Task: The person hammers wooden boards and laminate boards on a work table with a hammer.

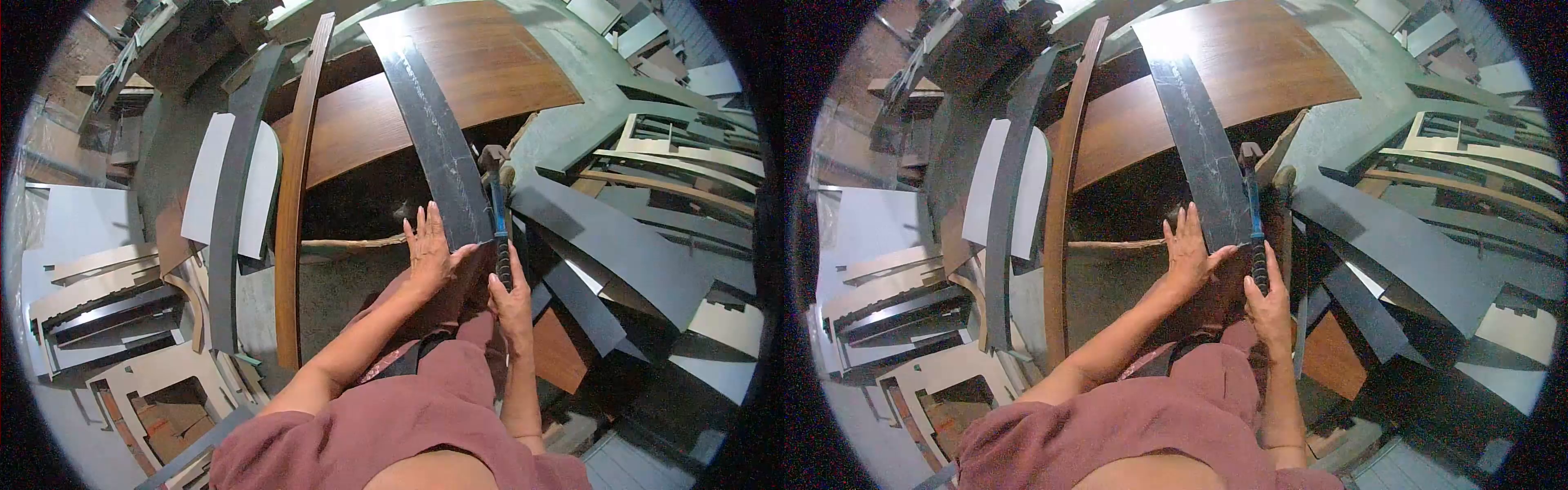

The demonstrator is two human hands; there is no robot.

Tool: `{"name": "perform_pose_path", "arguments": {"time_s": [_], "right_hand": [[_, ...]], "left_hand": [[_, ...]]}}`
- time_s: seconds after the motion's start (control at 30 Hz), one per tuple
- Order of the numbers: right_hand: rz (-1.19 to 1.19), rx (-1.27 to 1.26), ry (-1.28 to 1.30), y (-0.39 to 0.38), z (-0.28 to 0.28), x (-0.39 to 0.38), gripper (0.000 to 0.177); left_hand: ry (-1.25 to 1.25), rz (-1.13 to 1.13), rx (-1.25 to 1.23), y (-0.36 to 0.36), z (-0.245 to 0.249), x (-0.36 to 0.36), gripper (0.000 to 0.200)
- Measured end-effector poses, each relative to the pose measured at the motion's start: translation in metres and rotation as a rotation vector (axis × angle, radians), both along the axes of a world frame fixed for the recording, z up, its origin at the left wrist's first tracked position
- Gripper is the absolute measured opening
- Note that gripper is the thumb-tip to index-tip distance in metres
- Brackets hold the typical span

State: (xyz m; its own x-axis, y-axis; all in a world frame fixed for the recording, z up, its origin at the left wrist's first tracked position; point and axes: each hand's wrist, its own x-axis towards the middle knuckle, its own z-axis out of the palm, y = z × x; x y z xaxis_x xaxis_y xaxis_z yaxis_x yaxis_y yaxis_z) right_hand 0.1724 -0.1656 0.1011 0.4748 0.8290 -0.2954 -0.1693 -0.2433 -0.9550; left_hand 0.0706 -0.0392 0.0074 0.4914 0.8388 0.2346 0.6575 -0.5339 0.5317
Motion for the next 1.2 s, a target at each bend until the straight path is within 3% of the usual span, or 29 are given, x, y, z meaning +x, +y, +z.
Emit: {"name": "perform_pose_path", "arguments": {"time_s": [0.4,0.5,0.57,0.63,0.7,0.73,0.77,0.83,1.03,1.2], "right_hand": [[0.031,-0.086,-0.106,0.002,-0.009,-0.002,0.06],[0.066,-0.136,-0.236,0.001,-0.007,0.0,0.059],[0.141,-0.062,-0.522,0.0,-0.012,-0.001,0.061],[0.153,-0.104,-0.451,-0.001,-0.014,-0.002,0.061],[0.341,-0.078,-0.422,0.0,-0.031,0.0,0.061],[0.335,0.025,-0.626,0.005,-0.033,-0.002,0.061],[0.336,0.029,-0.628,0.006,-0.03,-0.002,0.061],[0.348,-0.134,-0.387,0.002,-0.018,-0.006,0.062],[0.157,-0.065,-0.567,-0.034,-0.023,-0.006,0.064],[0.047,-0.196,-0.296,-0.083,-0.022,-0.022,0.058]], "left_hand": [[0.042,0.004,0.014,-0.001,0.0,-0.001,0.105],[0.045,0.006,0.026,0.001,0.0,0.001,0.105],[0.056,0.001,0.017,0.0,-0.001,-0.001,0.104],[0.116,-0.024,-0.016,0.002,0.0,-0.003,0.102],[0.179,-0.037,0.019,0.001,0.001,-0.006,0.101],[0.242,-0.049,0.055,0.001,0.001,-0.007,0.101],[0.24,-0.046,0.059,0.003,0.0,-0.005,0.101],[0.175,-0.024,0.038,0.002,-0.003,-0.005,0.102],[-0.006,-0.065,-0.065,0.004,0.002,-0.007,0.109],[-0.041,-0.127,0.033,0.004,0.003,-0.016,0.114]]}}
